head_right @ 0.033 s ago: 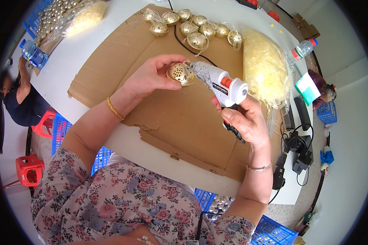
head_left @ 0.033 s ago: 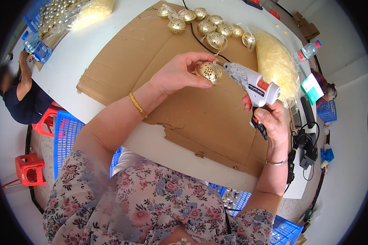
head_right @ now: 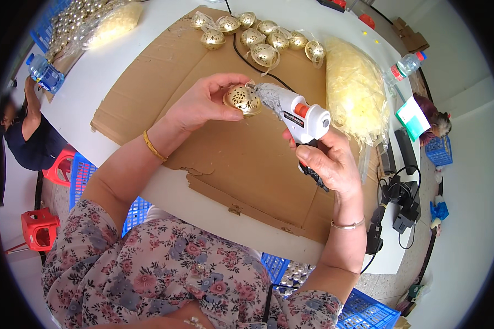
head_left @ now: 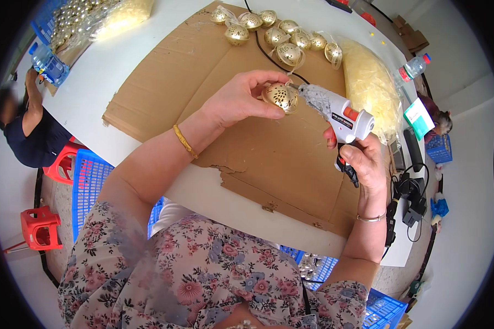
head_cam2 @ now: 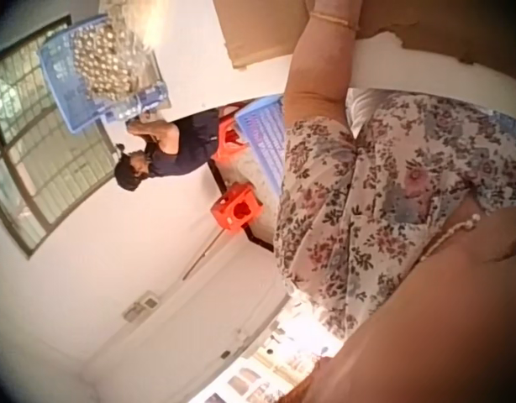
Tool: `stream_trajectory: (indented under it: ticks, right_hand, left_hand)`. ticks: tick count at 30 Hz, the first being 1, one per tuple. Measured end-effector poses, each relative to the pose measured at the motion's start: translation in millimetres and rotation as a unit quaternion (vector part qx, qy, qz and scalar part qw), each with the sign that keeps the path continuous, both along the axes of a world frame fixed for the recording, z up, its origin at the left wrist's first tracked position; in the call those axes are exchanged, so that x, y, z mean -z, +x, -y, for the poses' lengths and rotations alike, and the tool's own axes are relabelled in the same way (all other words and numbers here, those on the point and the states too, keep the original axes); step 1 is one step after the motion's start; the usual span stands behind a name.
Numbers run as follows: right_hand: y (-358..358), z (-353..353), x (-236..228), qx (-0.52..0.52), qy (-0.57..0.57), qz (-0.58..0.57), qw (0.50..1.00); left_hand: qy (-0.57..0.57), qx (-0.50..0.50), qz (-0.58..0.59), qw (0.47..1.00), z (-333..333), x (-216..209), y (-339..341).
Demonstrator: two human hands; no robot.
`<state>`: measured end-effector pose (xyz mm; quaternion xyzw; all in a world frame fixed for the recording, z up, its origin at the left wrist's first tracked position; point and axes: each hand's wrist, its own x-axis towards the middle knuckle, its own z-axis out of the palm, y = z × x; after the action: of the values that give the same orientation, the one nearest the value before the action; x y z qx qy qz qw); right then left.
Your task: Attaching ribbons to gold Christmas baubles using a hot glue gun.
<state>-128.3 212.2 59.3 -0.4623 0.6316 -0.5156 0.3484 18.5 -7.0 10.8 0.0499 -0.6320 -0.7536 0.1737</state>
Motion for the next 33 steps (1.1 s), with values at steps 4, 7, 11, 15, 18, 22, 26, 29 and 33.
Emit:
stream_trajectory:
  ticks: [4, 7, 11, 15, 18, 22, 26, 29, 33]
  right_hand:
    - [-2, 0, -1, 0.001, 0.001, -0.008, 1.000]
    - [-1, -3, -7, 0.017, -0.027, 0.012, 0.999]
    - [0, 1, 0, -0.006, -0.024, -0.005, 1.000]
    - [2, 0, -1, 0.009, -0.053, 0.013, 0.998]
    - [4, -3, -5, -0.004, -0.085, 0.018, 0.996]
    - [3, -4, -1, -0.011, -0.043, -0.008, 0.999]
    - [11, -5, -11, -0.001, -0.060, -0.022, 0.998]
    - [16, -8, -18, 0.016, -0.080, -0.024, 0.996]
    - [22, -16, -19, 0.054, -0.093, -0.114, 0.988]
  left_hand:
    - [0.005, 0.000, 0.002, 1.000, 0, 2, -1]
    - [0.008, -0.009, -0.035, 0.999, 2, 7, -4]
    - [0.014, -0.009, -0.041, 0.999, 2, 9, -3]
    - [0.030, -0.010, -0.031, 0.999, 1, 6, -2]
    - [0.024, 0.003, -0.033, 0.999, 0, 8, -3]
    - [0.028, 0.000, -0.018, 0.999, -3, 5, -1]
    - [-0.002, 0.003, 0.012, 1.000, 0, 15, -4]
    - [-0.012, -0.019, 0.023, 0.999, 3, 17, -5]
    - [0.030, -0.094, 0.001, 0.995, 8, 23, -10]
